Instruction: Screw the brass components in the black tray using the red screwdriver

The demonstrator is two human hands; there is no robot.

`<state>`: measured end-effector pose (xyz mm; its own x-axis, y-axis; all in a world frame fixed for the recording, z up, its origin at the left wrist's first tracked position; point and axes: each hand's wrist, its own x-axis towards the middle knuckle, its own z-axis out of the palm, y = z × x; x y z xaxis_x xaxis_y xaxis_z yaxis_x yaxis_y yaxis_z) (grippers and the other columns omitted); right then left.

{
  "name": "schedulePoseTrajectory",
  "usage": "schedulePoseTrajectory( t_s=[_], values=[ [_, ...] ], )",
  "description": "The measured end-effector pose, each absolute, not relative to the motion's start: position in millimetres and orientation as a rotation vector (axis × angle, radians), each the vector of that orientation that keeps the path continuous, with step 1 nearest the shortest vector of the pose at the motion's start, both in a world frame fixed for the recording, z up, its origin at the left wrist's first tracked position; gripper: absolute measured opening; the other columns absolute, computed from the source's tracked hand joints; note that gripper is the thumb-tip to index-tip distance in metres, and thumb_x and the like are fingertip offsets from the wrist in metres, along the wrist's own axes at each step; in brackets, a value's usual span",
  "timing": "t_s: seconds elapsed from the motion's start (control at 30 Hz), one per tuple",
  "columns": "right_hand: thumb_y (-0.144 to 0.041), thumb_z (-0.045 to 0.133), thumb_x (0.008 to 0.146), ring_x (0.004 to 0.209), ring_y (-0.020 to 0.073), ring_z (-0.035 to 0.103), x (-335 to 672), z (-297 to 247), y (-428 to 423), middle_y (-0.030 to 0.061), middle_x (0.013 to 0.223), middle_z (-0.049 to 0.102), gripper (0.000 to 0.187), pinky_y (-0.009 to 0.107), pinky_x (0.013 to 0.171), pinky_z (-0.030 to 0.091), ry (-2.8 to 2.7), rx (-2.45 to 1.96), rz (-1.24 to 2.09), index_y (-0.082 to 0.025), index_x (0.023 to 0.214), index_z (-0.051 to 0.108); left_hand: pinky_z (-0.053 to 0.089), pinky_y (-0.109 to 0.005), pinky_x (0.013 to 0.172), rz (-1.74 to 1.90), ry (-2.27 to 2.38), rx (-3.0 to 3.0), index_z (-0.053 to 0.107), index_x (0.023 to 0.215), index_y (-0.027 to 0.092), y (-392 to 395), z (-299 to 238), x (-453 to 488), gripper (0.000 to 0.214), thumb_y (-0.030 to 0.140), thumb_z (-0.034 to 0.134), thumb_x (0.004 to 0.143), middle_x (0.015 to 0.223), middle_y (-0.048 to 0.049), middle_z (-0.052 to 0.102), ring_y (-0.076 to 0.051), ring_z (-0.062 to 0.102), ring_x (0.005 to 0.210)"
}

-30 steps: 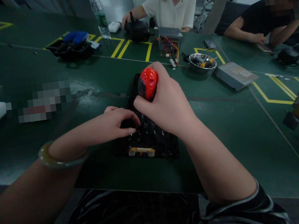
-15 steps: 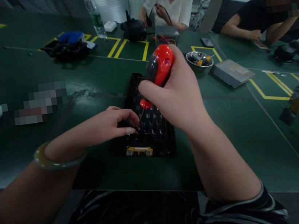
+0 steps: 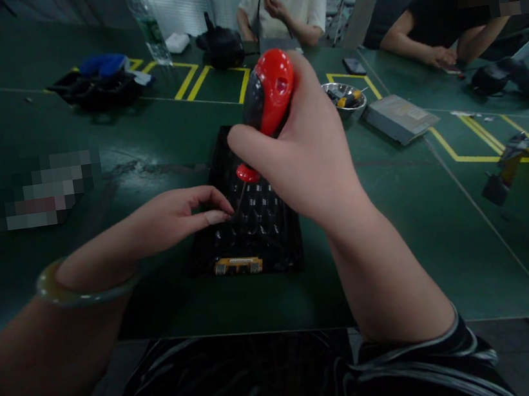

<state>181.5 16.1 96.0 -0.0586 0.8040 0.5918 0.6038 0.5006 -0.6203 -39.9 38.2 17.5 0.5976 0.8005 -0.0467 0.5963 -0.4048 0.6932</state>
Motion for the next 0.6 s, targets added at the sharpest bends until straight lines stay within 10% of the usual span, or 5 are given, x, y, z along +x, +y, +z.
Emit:
schedulePoseTrajectory(
  t_s=[0.6],
  values=[
    [-0.025,0.071,0.077,0.084,0.023,0.058,189.9,86.6,30.2,0.0022,0.089,0.061,0.03,0.038,0.078,0.047,-2.084,-1.399,0.243,-0.025,0.095,0.046,0.051,-0.025,0.086,0.351,0.852,2.191,0.075,0.103,0.025,23.6,15.2,-23.3,0.023,0.041,0.06,0.098,0.101,0.0014,0.077,-0.016,0.071,0.094]
  ],
)
